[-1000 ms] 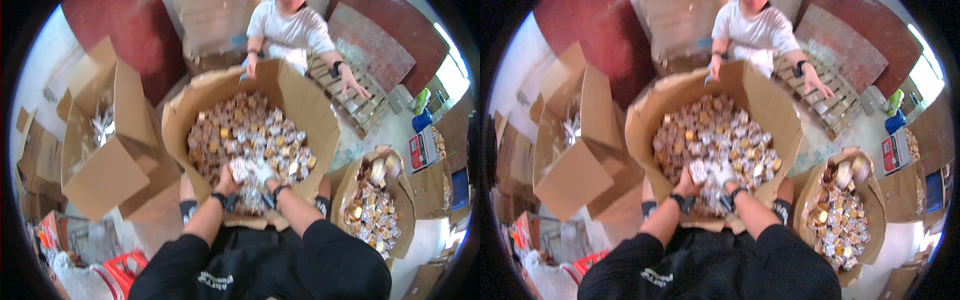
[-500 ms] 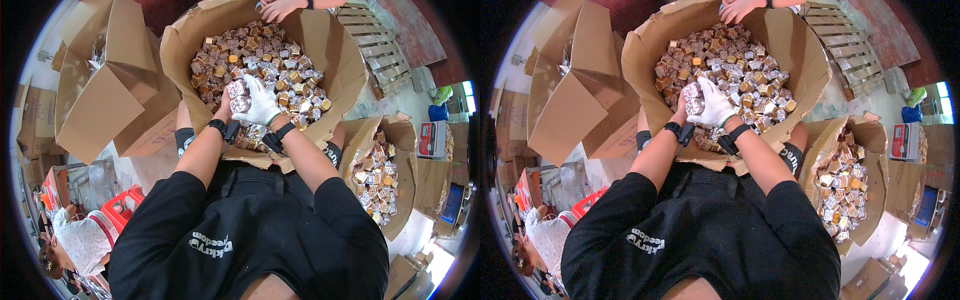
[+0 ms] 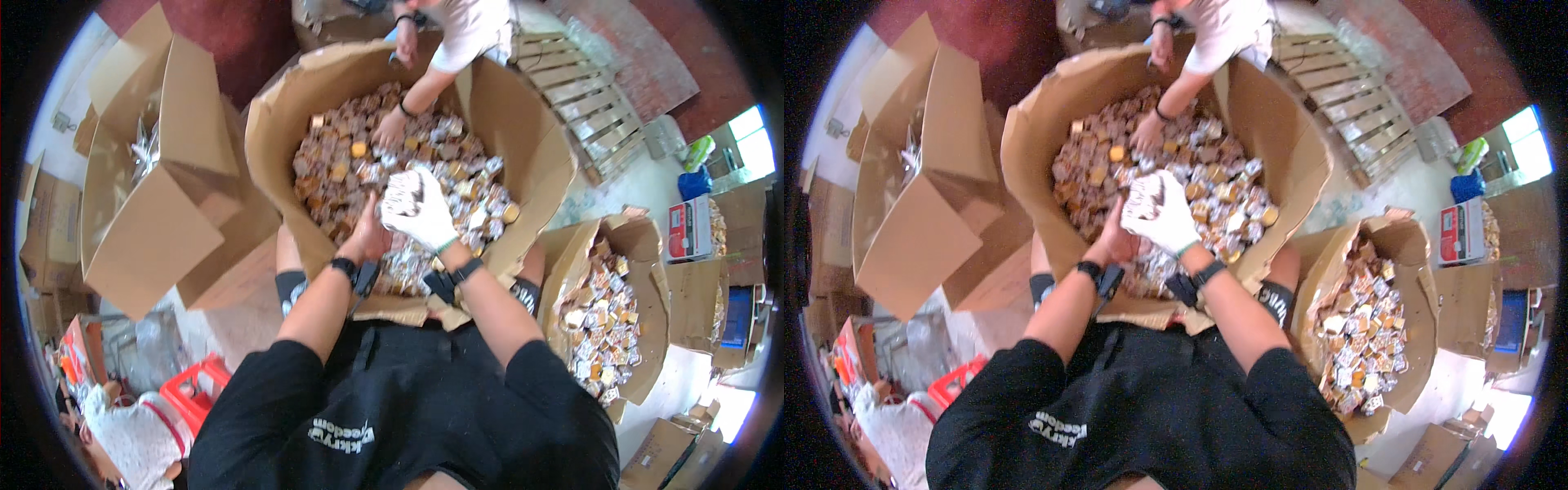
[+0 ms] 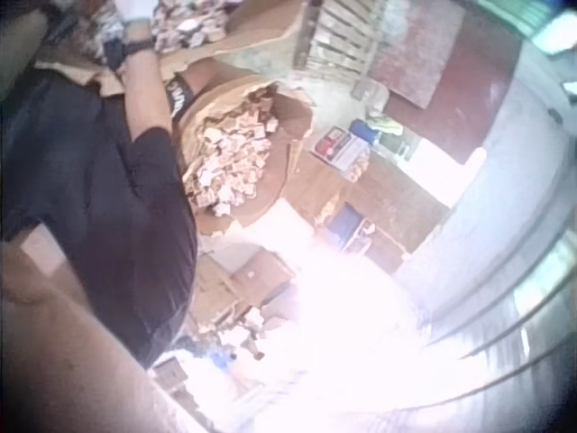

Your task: Sort small packaged items into a large cardboard barrel.

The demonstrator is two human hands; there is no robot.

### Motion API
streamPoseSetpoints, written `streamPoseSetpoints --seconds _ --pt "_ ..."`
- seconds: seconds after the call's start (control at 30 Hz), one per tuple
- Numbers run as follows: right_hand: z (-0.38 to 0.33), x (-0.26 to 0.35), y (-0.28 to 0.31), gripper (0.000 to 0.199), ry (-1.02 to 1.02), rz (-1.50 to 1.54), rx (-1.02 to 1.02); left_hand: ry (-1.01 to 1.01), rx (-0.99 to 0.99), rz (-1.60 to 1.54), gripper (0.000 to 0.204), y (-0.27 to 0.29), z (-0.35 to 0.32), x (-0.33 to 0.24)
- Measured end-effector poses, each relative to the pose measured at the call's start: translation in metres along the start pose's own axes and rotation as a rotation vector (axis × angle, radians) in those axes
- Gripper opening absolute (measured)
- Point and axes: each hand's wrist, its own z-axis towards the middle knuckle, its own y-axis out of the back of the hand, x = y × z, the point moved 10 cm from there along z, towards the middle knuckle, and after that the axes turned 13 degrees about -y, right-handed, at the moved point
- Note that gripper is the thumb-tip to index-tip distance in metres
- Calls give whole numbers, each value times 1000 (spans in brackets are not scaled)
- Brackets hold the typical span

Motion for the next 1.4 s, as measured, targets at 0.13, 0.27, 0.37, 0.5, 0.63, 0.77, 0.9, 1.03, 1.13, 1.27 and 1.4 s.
streamPoseSetpoints --seconds 0.13,0.27,0.37,0.5,0.63,0.77,0.9,1.03,1.13,1.27,1.4 --pt "-47 95 125 66 -9 308 -161 125 -32 860 60 75 -10 30" --pt "-140 100 318 47 -33 -72 -772 426 306 1541 48 71 -25 67" --pt "-230 88 391 95 -740 -1100 -1014 517 446 1567 53 48 -22 72" --pt "-241 54 384 97 -893 -1209 -518 -12 424 1480 24 2 11 40" --pt "-116 116 303 76 -600 -1093 -318 133 365 1397 26 16 16 39" --pt "7 127 254 65 -363 -883 -160 106 461 1335 27 13 24 48" --pt "149 -3 220 50 -603 -484 147 155 346 1248 26 6 30 44" --pt "200 -146 173 59 -871 -1240 204 157 185 1181 31 34 26 30" --pt "203 -268 124 60 -763 -1381 407 211 271 1127 22 21 24 44" --pt "158 -426 273 74 -1147 -1107 6 146 479 941 22 -68 55 75" --pt "140 -403 87 71 -1326 -795 -191 248 180 927 21 13 30 49"
